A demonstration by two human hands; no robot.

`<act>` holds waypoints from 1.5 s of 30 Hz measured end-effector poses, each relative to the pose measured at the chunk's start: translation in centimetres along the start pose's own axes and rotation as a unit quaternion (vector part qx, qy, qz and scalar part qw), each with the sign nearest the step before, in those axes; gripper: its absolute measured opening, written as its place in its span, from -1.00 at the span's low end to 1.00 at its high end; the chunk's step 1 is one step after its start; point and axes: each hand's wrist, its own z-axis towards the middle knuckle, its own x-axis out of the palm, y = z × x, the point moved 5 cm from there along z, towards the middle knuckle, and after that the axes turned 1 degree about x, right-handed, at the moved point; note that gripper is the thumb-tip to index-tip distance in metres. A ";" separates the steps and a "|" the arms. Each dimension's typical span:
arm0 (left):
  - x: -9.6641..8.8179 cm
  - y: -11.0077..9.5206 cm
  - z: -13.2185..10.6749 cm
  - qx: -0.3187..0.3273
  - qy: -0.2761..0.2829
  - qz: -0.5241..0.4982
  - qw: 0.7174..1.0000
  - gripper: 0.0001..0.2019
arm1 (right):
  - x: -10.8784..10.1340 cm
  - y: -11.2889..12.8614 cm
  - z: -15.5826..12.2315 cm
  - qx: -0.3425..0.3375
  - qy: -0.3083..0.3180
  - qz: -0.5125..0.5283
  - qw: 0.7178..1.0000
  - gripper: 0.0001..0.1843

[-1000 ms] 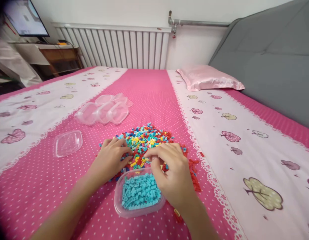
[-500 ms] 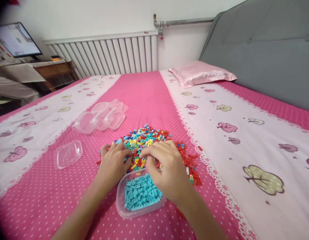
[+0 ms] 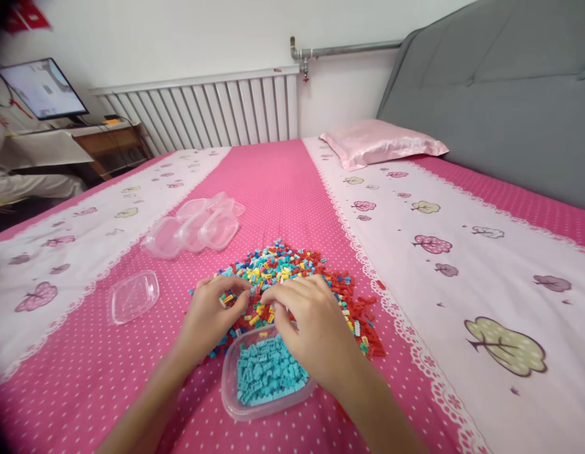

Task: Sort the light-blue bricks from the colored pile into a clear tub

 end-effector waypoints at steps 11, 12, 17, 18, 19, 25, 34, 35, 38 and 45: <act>0.0 -1.6 -0.4 0.050 0.043 -0.163 0.984 -0.86 | 1.5 0.1 -0.2 -0.029 0.044 -0.034 0.998 -0.63; 0.0 -1.7 -0.5 0.048 0.048 -0.170 0.983 -0.86 | 1.5 0.2 -0.2 -0.032 0.039 -0.036 0.998 -0.61; 0.0 -1.9 -0.6 0.044 0.076 -0.214 0.973 -0.86 | 1.1 0.3 -0.2 -0.043 0.007 -0.034 0.998 -0.67; 0.0 -1.9 -0.6 0.046 0.079 -0.220 0.971 -0.86 | 1.0 0.3 -0.2 -0.042 0.003 -0.035 0.999 -0.70; 0.0 -2.0 -0.6 0.047 0.081 -0.225 0.970 -0.86 | 1.0 0.3 -0.2 -0.040 0.000 -0.035 0.999 -0.72; 0.3 -1.9 -0.7 0.039 0.104 -0.248 0.962 -0.88 | 0.9 0.4 -0.1 -0.042 -0.005 -0.040 0.998 -0.81; 0.7 -1.6 -0.8 0.023 0.141 -0.266 0.953 -0.89 | 0.9 0.1 -0.3 -0.046 -0.009 -0.033 0.998 -0.83; 0.8 -1.6 -0.8 0.020 0.141 -0.265 0.954 -0.90 | 0.9 0.1 -0.3 -0.046 -0.008 -0.034 0.998 -0.82; 0.7 -1.8 -0.7 0.015 0.135 -0.257 0.957 -0.93 | 0.9 0.0 -0.3 -0.048 -0.003 -0.029 0.998 -0.80; 0.7 -1.9 -0.8 0.017 0.137 -0.263 0.955 -0.91 | 1.2 0.0 -0.3 -0.049 0.008 -0.022 0.999 -0.80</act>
